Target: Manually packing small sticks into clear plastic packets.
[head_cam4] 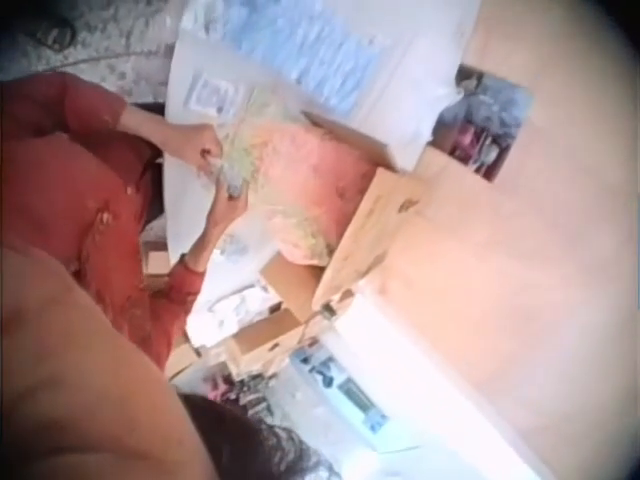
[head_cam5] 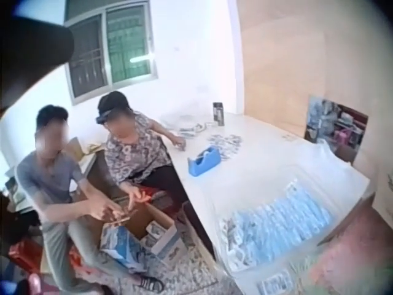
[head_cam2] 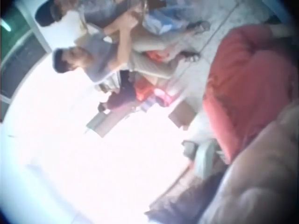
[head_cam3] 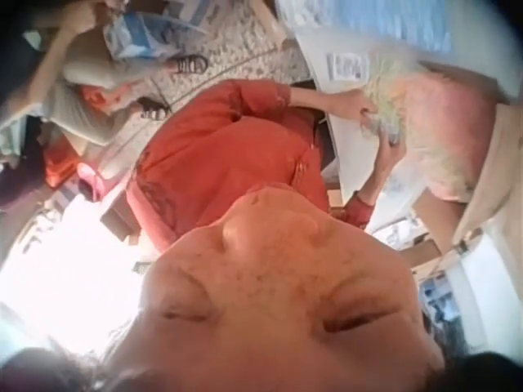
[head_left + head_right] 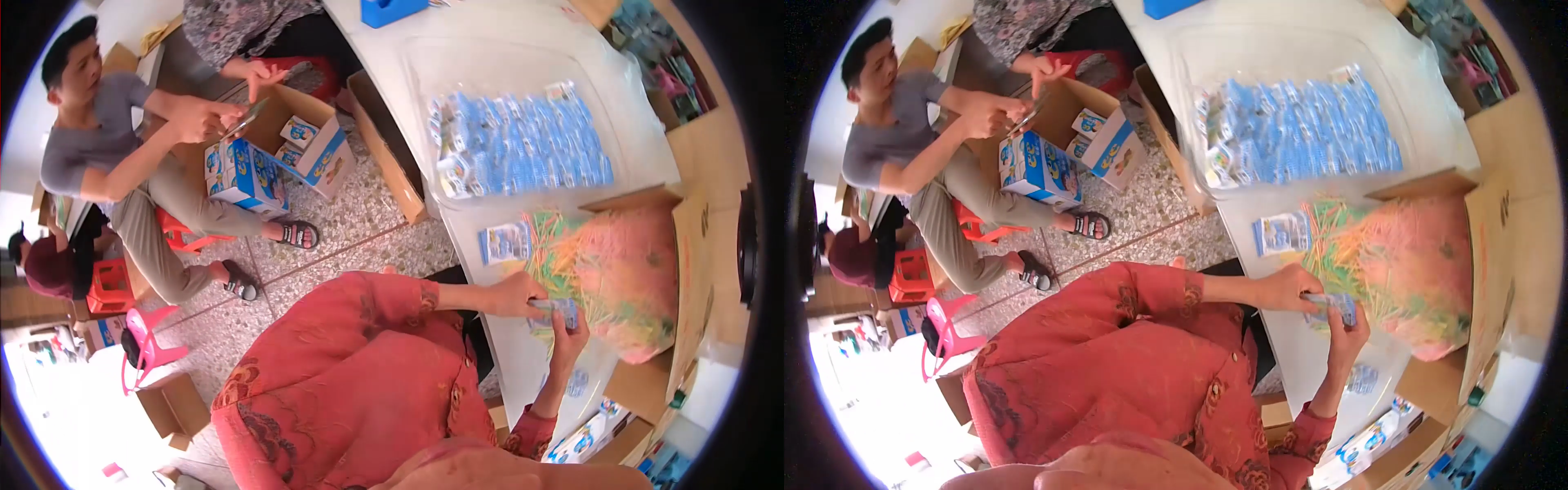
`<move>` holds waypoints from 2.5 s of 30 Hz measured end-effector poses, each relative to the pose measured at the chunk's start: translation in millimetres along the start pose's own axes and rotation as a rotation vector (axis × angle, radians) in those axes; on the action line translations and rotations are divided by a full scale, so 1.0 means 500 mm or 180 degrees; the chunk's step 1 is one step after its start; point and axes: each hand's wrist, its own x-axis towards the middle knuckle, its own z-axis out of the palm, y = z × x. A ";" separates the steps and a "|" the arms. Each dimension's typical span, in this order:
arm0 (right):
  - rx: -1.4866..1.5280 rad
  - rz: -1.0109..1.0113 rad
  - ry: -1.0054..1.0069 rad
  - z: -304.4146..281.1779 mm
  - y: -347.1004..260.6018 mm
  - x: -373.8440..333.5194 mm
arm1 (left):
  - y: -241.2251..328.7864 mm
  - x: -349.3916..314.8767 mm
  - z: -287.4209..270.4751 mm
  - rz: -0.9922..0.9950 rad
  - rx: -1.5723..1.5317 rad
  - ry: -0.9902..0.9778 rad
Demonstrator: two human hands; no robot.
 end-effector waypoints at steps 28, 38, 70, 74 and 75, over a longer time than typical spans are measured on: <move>-0.1992 -0.0513 -0.1127 0.118 -0.046 0.078 | -0.097 -0.034 -0.081 0.0489 0.0191 0.0397; -0.2436 -0.0647 -0.0995 0.126 -0.044 0.068 | -0.097 -0.034 -0.087 0.0669 0.0088 0.0320; -0.2078 -0.0829 -0.0769 0.136 -0.061 0.060 | -0.112 -0.033 -0.078 0.0656 0.0062 0.0495; -0.2286 -0.0761 -0.0830 0.108 -0.042 0.061 | -0.106 -0.035 -0.084 0.0671 0.0066 0.0511; -0.2287 -0.0751 -0.0824 0.105 -0.037 0.062 | -0.107 -0.035 -0.083 0.0696 0.0045 0.0527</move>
